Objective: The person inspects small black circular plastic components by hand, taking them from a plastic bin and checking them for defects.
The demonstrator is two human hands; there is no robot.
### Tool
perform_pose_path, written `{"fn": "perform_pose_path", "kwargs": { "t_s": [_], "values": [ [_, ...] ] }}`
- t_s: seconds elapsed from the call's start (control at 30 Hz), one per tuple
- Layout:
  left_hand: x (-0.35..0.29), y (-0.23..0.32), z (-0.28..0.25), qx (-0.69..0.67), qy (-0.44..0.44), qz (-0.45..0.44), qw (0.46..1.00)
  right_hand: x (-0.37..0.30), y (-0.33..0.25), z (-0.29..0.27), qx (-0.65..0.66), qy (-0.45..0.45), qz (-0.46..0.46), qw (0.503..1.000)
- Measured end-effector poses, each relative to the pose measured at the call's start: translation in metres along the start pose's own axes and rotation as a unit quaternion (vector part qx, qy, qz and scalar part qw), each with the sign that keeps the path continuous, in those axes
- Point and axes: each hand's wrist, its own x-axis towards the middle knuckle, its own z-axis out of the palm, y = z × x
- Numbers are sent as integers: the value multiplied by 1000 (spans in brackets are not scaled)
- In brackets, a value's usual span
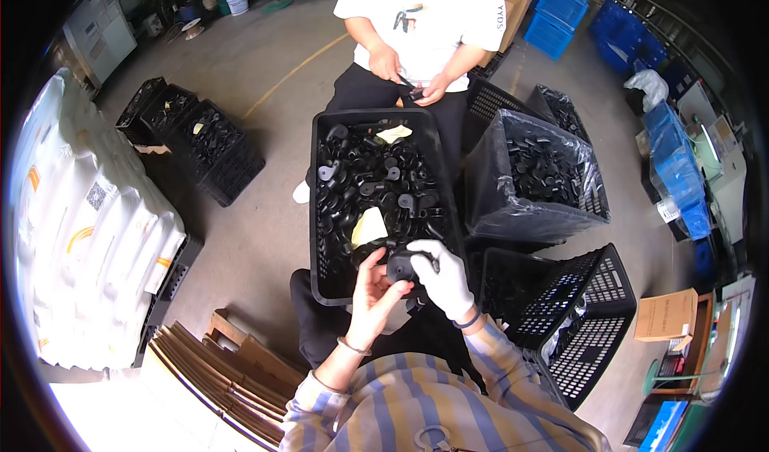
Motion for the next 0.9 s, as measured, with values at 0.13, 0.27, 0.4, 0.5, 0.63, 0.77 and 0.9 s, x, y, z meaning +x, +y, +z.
{"fn": "perform_pose_path", "kwargs": {
  "t_s": [0.13,0.27,0.4,0.5,0.63,0.77,0.9],
  "values": [
    [9,-3,1,150,104,13,983,-8,-16,6,-95,-10,-59,994],
    [23,0,-16,-48,93,-145,984,-9,-4,14,69,-9,113,991],
    [21,2,-13,-154,50,-178,971,1,33,12,-68,64,-184,978],
    [16,0,-17,-138,26,-139,980,1,21,1,82,-107,14,991],
    [16,-3,-20,-111,20,-122,986,6,0,-4,298,-140,341,881],
    [19,-9,-23,-95,31,-141,985,-1,19,-4,343,-155,352,857],
    [18,-30,-45,65,25,-211,975,-2,62,-27,356,-96,427,826]
  ]
}}
